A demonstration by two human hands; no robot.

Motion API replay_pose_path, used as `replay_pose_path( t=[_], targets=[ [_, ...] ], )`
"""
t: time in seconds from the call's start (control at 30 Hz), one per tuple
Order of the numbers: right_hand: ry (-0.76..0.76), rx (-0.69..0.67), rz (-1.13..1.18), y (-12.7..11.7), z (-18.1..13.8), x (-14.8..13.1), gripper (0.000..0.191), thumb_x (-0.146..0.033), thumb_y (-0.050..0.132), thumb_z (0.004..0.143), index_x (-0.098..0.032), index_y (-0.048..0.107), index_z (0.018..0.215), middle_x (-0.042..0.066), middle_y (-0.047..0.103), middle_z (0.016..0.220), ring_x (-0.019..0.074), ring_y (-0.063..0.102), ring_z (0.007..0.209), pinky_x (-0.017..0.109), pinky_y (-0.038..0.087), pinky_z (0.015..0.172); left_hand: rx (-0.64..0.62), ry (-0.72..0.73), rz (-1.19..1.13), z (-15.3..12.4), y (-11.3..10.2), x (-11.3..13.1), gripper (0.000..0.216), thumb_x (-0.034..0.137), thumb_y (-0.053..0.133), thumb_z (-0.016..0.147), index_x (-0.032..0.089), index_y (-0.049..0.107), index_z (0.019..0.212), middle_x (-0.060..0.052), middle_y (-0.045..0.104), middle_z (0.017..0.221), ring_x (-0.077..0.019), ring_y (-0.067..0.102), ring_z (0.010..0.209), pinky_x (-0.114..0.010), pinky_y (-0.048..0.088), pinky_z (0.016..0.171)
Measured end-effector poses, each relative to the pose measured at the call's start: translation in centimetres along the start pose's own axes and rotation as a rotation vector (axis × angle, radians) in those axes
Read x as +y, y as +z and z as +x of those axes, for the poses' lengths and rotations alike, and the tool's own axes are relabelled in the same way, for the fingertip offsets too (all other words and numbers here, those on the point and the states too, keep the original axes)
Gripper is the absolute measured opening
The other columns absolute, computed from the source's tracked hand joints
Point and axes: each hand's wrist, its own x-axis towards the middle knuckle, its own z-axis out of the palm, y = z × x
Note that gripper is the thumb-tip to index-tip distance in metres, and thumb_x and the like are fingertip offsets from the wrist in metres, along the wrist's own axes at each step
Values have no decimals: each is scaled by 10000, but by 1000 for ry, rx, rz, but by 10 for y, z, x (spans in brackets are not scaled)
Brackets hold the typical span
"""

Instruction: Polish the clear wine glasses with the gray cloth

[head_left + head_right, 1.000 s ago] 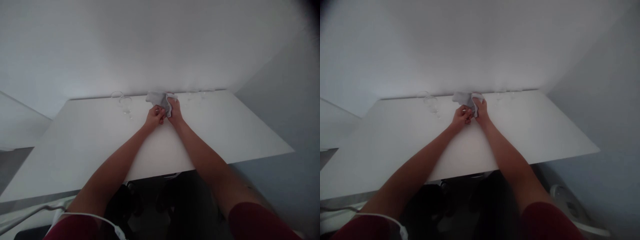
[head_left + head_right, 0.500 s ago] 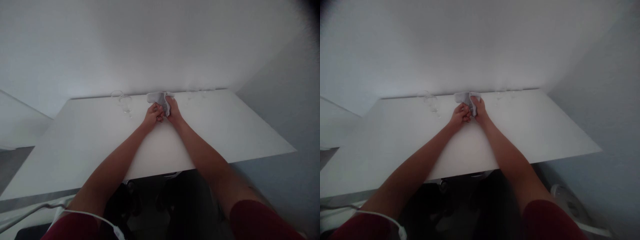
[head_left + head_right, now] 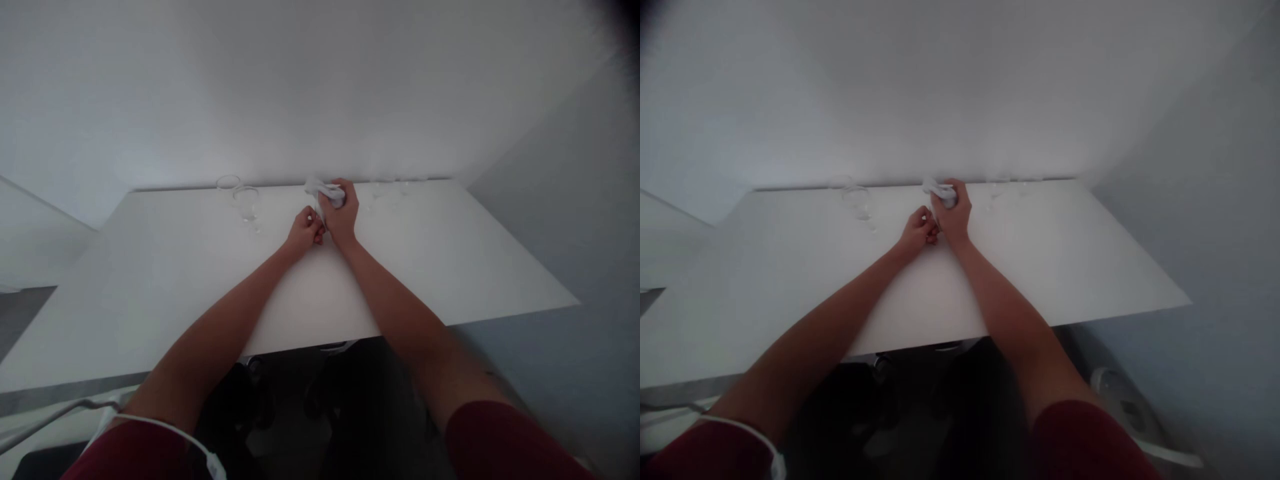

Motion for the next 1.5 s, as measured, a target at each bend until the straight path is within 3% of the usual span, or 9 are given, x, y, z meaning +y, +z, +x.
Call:
replay_pose_path(
  t=[0.27,0.4,0.6,0.73,0.97,1.13,1.2,1.37,1.5],
  targets=[
    [54,54,23,3,0,7,520,-452,800,814,-274,563,1241,27,669,1016,202,684,996,311,581,833,15,33,36,1,-1,-4,446,462,743,890,268,342,879,121,529,565,-51,436,400,-189,414,457],
    [80,48,54,1,-3,1,494,-447,810,814,-284,593,1227,1,676,959,173,669,901,284,573,798,13,57,39,-1,1,-2,441,464,740,893,268,346,875,121,523,554,-50,417,386,-185,382,434],
    [40,-128,24,-17,13,11,264,-470,801,832,-264,705,967,-24,663,843,140,589,749,257,530,700,8,15,77,-6,1,3,478,496,755,885,267,335,863,119,527,548,-41,407,373,-173,366,433],
    [37,-216,34,-26,23,22,263,-478,814,817,-238,712,855,-38,611,742,131,535,683,255,485,643,-36,-9,97,-6,0,4,487,509,760,871,270,336,870,112,549,556,-52,435,377,-183,395,437],
    [102,-74,104,-15,21,24,288,-457,845,769,-244,684,878,-53,598,752,116,534,681,247,458,627,-16,-5,92,-4,1,3,476,508,765,874,264,355,866,110,560,560,-47,429,375,-190,414,447],
    [141,49,197,-1,15,24,421,-521,843,747,-283,607,1002,-41,622,869,135,611,772,258,517,697,16,43,98,0,1,2,462,504,757,895,261,365,868,106,566,559,-52,447,384,-194,415,446],
    [232,-7,282,1,12,21,467,-570,834,743,-285,593,1023,-28,644,881,150,634,778,278,537,697,24,71,91,0,1,2,469,496,761,900,263,356,868,105,560,562,-56,453,388,-198,408,439],
    [441,-352,497,-8,10,10,500,-707,754,780,-243,677,948,28,715,844,208,709,783,330,586,672,-45,-7,-65,-6,3,9,537,506,831,851,261,354,881,105,506,602,-48,438,427,-209,419,452],
    [381,-290,477,-8,7,6,516,-698,781,759,-241,693,983,39,754,923,213,737,842,325,611,706,-87,-68,-138,-6,1,9,533,545,820,835,256,378,910,113,513,619,-25,368,405,-219,462,480]
  ],
)
